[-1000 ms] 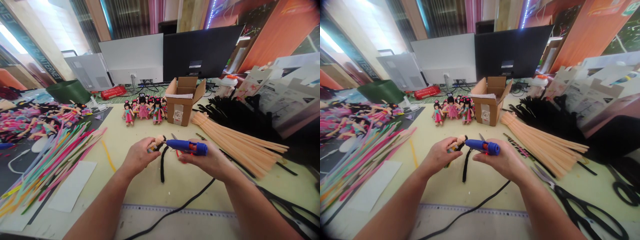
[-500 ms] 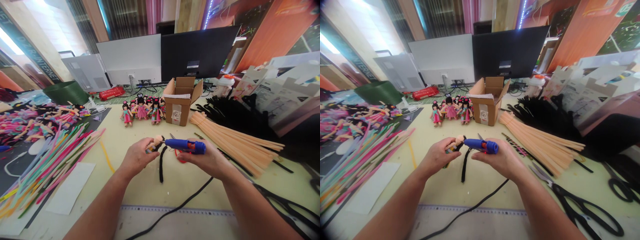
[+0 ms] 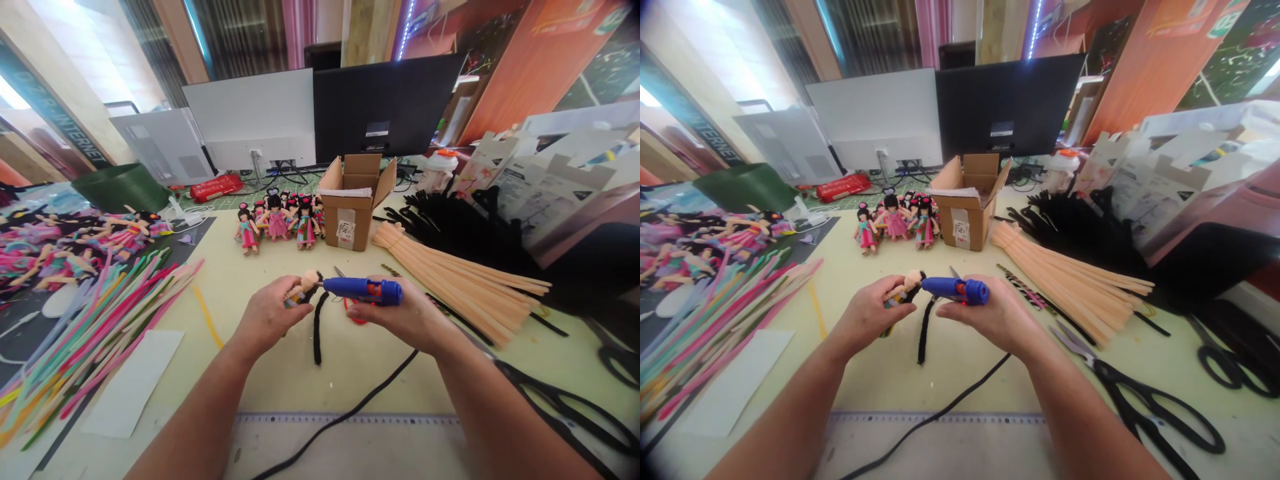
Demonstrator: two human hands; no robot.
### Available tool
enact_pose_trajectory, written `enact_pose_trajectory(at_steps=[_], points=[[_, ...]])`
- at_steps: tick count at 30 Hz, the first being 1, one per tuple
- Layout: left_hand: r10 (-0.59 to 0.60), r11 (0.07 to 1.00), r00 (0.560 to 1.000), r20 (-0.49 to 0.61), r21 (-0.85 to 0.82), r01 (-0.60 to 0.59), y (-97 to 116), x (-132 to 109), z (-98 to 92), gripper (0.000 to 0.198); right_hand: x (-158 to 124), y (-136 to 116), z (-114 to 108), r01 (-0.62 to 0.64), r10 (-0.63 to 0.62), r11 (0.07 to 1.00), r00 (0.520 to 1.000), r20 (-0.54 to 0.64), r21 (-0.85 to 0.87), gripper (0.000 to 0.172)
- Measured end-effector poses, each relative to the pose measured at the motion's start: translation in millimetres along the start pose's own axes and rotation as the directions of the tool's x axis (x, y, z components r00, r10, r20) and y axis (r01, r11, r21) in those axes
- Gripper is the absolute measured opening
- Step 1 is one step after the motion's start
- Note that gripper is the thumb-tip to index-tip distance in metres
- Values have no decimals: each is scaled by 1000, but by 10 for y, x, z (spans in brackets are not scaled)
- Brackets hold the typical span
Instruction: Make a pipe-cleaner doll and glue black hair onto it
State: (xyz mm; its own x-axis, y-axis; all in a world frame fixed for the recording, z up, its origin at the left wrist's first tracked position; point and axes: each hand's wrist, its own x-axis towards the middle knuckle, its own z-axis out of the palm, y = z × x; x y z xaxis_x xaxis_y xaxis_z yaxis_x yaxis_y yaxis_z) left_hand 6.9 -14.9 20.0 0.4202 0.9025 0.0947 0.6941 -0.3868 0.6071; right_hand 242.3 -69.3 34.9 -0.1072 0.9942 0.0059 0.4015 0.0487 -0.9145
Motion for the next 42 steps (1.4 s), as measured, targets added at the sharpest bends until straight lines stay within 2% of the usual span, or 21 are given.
enact_pose_trajectory(at_steps=[12, 23, 34, 42], points=[[7, 1000, 1000, -3, 9, -7, 15, 2, -10, 32, 14, -16, 0, -72, 72, 996, 997, 4, -60, 32], [15, 1000, 1000, -8, 18, -15, 20, -2, -10, 31, 9, 53, -12, -17, 19, 998, 999, -31, 63, 24], [5, 1000, 1000, -8, 13, -5, 28, -8, -16, 31, 8, 60, -31, -30, 33, 997, 998, -46, 68, 29], [16, 1000, 1000, -8, 16, -16, 24, -3, -15, 31, 4, 59, -44, -57, 60, 996, 998, -36, 69, 26]])
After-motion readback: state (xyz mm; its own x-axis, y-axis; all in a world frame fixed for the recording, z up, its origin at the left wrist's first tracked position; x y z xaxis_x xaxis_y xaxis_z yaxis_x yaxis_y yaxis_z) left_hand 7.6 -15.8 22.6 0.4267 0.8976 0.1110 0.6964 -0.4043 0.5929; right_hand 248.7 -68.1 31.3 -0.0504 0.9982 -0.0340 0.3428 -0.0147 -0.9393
